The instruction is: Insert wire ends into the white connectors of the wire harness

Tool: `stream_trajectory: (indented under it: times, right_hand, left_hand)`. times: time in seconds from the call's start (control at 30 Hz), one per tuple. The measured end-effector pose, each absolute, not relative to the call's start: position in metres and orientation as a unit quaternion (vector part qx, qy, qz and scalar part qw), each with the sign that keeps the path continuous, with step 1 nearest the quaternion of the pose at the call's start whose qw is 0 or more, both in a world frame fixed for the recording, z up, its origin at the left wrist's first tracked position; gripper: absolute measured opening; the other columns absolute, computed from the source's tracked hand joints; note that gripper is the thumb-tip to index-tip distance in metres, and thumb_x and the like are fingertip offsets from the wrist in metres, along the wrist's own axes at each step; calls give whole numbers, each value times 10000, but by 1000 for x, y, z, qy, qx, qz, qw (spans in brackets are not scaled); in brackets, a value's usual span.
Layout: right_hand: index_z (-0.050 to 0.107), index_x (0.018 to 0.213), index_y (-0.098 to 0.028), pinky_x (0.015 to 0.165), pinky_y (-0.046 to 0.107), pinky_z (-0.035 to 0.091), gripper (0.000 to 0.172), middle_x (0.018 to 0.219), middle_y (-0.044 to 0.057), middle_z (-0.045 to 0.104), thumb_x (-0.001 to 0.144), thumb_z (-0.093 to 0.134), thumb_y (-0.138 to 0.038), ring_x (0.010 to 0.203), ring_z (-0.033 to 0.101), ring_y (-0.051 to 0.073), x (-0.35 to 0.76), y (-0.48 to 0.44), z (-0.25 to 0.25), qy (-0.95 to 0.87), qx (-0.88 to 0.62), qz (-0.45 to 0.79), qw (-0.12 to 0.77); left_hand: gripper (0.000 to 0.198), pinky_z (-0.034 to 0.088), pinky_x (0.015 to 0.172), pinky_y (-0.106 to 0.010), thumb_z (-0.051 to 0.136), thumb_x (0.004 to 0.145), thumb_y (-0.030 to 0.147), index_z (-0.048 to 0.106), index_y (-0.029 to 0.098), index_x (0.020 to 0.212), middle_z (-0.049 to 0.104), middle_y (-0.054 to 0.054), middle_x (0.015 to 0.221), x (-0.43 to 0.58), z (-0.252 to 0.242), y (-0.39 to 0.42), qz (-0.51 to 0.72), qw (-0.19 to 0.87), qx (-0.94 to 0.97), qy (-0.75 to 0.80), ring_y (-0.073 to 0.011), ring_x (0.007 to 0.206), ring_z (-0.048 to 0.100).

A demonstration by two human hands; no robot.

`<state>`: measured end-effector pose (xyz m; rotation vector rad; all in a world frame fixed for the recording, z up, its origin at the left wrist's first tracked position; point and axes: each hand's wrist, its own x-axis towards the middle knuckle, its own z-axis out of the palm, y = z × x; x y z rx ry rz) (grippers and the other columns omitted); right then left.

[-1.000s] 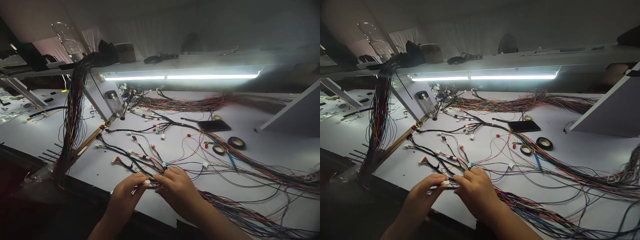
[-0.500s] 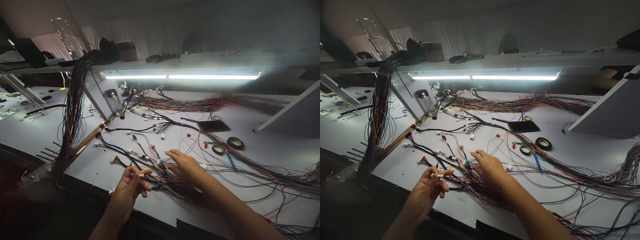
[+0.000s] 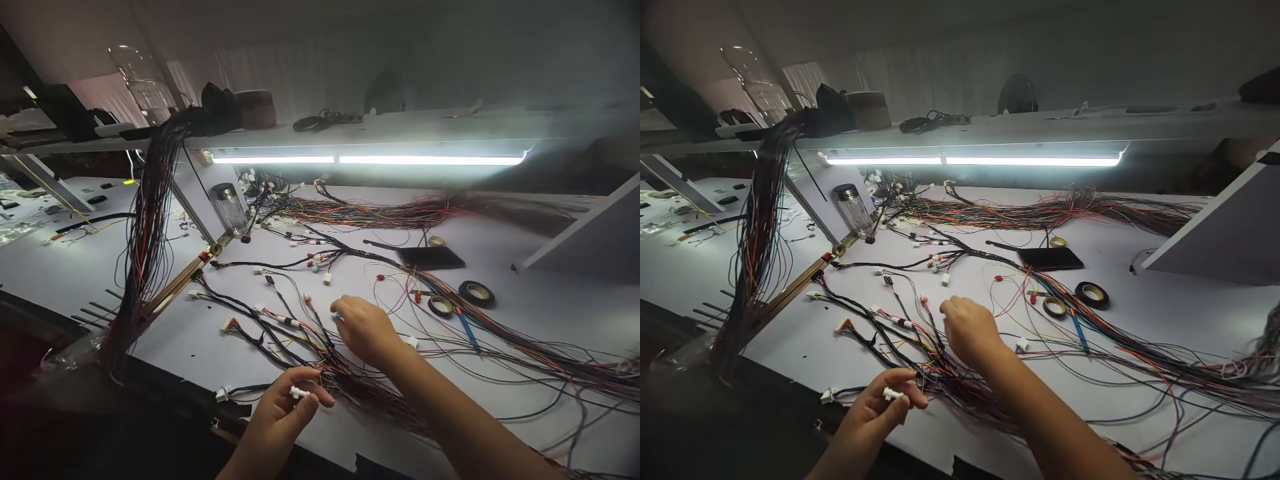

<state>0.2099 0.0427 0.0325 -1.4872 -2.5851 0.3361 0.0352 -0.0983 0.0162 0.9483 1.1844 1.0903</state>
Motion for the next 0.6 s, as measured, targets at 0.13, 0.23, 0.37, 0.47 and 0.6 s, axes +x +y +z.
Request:
stream_trajectory:
  times: [0.13, 0.23, 0.37, 0.47, 0.6]
  right_hand:
    - [567, 1192, -325, 666, 244, 416, 347, 1027, 6, 647, 867, 563, -206, 875, 631, 178, 195, 43, 19, -874, -458, 148, 59]
    - [540, 1250, -296, 638, 259, 411, 440, 1053, 47, 633, 869, 486, -84, 791, 647, 183, 198, 58, 12, -851, -503, 138, 56]
    - [617, 1112, -182, 637, 312, 423, 382, 1133, 153, 586, 831, 424, -9, 759, 644, 222, 200, 67, 19, -814, -566, 117, 65]
    - [677, 951, -192, 768, 351, 438, 214, 1130, 144, 608, 862, 486, -153, 987, 602, 280, 189, 60, 25, -827, -539, 139, 82]
    - [688, 708, -179, 688, 349, 454, 116, 843, 135, 696, 757, 629, -265, 857, 636, 289, 174, 55, 19, -819, -524, 219, 77]
  left_hand:
    - [262, 457, 839, -379, 647, 836, 420, 651, 219, 1004, 696, -39, 710, 43, 21, -95, 494, 597, 412, 480, -209, 748, 649]
    - [243, 457, 853, -419, 642, 839, 431, 635, 225, 966, 592, 21, 565, 50, 19, -93, 523, 610, 379, 459, -192, 659, 628]
    - [352, 460, 804, -381, 699, 796, 413, 599, 248, 1092, 614, 11, 666, 55, 13, -91, 555, 599, 356, 454, -171, 663, 585]
    - [410, 438, 840, -367, 709, 785, 408, 581, 260, 1145, 674, -20, 720, 55, 17, -93, 550, 588, 367, 467, -198, 764, 607]
    - [357, 430, 855, -334, 689, 788, 454, 625, 251, 1074, 725, -52, 741, 54, 25, -100, 526, 528, 417, 520, -206, 812, 615]
